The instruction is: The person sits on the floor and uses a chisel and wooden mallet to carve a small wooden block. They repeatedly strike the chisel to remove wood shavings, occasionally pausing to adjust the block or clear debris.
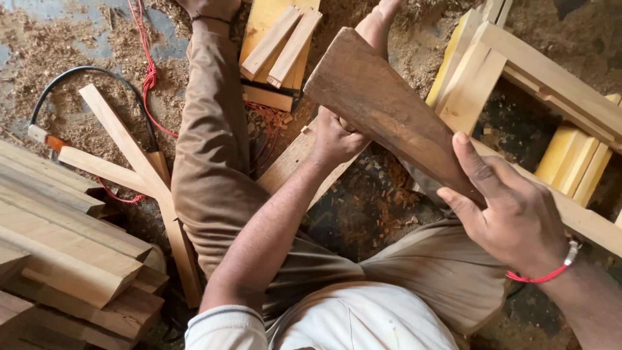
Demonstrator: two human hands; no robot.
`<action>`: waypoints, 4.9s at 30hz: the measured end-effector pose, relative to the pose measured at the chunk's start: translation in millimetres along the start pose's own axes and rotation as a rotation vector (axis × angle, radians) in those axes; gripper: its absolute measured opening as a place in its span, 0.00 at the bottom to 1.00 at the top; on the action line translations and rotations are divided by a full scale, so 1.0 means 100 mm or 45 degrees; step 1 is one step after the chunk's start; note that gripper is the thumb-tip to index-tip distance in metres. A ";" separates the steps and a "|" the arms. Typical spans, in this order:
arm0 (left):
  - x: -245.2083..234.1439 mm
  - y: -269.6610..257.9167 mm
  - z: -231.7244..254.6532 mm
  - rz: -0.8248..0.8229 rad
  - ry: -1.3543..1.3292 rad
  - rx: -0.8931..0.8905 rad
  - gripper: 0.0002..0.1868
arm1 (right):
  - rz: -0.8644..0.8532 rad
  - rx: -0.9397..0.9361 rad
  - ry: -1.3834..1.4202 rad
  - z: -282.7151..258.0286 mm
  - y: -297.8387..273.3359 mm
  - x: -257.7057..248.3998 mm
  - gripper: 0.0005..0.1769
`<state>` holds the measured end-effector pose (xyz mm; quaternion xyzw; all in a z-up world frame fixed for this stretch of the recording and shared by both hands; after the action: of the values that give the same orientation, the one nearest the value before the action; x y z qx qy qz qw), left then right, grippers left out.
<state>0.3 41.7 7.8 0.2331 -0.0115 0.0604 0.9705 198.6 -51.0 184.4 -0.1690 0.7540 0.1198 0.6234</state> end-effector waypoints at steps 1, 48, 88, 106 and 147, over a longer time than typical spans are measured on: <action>0.02 -0.02 -0.04 -0.073 0.002 -0.025 0.26 | 0.095 -0.102 0.054 -0.05 0.01 -0.05 0.50; -0.01 -0.11 -0.14 0.012 -0.046 0.009 0.23 | 0.044 -0.022 0.060 0.07 -0.06 0.12 0.52; 0.00 -0.81 -0.31 0.053 1.250 -0.646 0.38 | -0.377 0.699 2.468 0.49 -1.57 2.09 0.22; -0.82 -0.91 -0.63 -0.038 1.348 -0.515 0.10 | -0.157 0.436 2.816 0.91 -1.93 2.12 0.28; -1.09 -1.16 -0.44 -0.486 1.677 -0.391 0.19 | -0.309 0.106 2.978 0.95 -1.86 2.19 0.27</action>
<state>-94.1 -52.8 -89.6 0.0062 0.6115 0.0152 0.7910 323.2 -206.7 -43.6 -0.2264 0.8495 -0.1931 -0.4357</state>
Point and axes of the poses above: each hand's wrist, its own y-axis towards the middle knuckle, its own x-axis out of the palm, z = x × y, the point moved 6 cm from there along y, towards the middle knuckle
